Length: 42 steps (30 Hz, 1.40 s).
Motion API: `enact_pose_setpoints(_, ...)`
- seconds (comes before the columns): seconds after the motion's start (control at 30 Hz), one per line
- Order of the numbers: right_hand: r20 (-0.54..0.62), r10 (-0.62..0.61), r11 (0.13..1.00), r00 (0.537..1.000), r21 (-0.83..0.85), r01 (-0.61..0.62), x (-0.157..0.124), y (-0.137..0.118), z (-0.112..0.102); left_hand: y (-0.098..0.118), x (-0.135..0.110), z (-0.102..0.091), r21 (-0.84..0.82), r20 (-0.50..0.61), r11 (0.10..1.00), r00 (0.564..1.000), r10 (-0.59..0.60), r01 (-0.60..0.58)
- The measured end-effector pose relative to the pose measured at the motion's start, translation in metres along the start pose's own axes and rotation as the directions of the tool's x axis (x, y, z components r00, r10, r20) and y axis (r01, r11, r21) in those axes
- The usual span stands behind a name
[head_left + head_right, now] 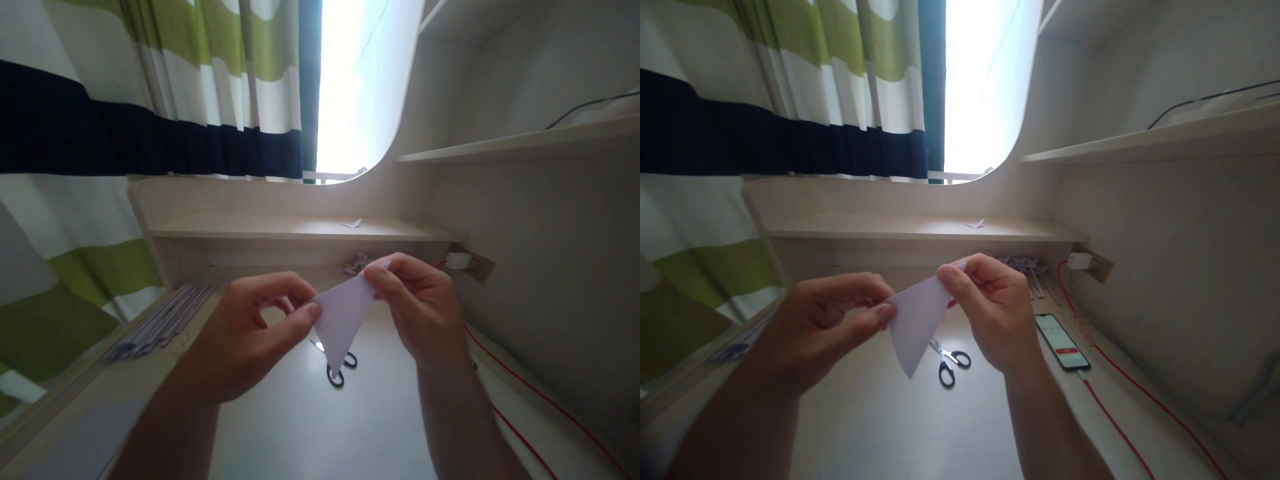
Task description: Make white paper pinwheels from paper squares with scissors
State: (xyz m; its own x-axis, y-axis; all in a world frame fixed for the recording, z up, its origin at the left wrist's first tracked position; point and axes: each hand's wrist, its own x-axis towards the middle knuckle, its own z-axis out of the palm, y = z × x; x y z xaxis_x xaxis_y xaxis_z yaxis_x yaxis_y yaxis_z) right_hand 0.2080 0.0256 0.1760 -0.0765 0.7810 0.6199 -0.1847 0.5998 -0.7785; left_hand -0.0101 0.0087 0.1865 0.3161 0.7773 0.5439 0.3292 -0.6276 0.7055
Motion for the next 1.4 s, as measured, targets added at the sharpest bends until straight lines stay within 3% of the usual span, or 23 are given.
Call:
enact_pose_setpoints(0.07,0.163,0.088,0.994,0.983,0.052,-0.097,-0.001,0.003,0.004,0.004,-0.002,0.003,-0.053,-0.054,0.999,0.999,-0.005,0.002)
enact_pose_setpoints(0.13,0.341,0.194,0.97,0.92,0.075,-0.232,-0.003,0.007,0.008,0.008,-0.005,0.005,-0.116,-0.126,0.993,0.992,-0.013,-0.002)
enact_pose_setpoints(0.2,0.423,0.257,0.947,0.869,0.069,-0.314,-0.004,0.011,0.012,0.012,-0.006,0.007,-0.154,-0.192,0.988,0.981,-0.029,-0.001)
enact_pose_setpoints(0.4,0.388,0.281,0.934,0.878,0.1,-0.344,-0.005,0.022,0.017,0.009,-0.006,0.008,-0.102,-0.33,0.995,0.944,-0.013,-0.021)
enact_pose_setpoints(0.63,0.406,0.305,0.904,0.862,0.162,-0.396,-0.001,0.031,0.011,-0.006,0.005,0.012,-0.163,-0.325,0.987,0.944,-0.063,0.009)
enact_pose_setpoints(0.87,0.32,0.29,0.948,0.902,0.036,-0.317,0.011,0.037,0.005,-0.019,0.014,0.013,-0.207,-0.331,0.978,0.941,-0.064,-0.007)
enact_pose_setpoints(1.4,0.338,0.263,0.964,0.904,-0.059,-0.258,0.007,0.029,-0.006,-0.025,0.012,0.007,-0.266,-0.447,0.963,0.891,-0.075,-0.052)
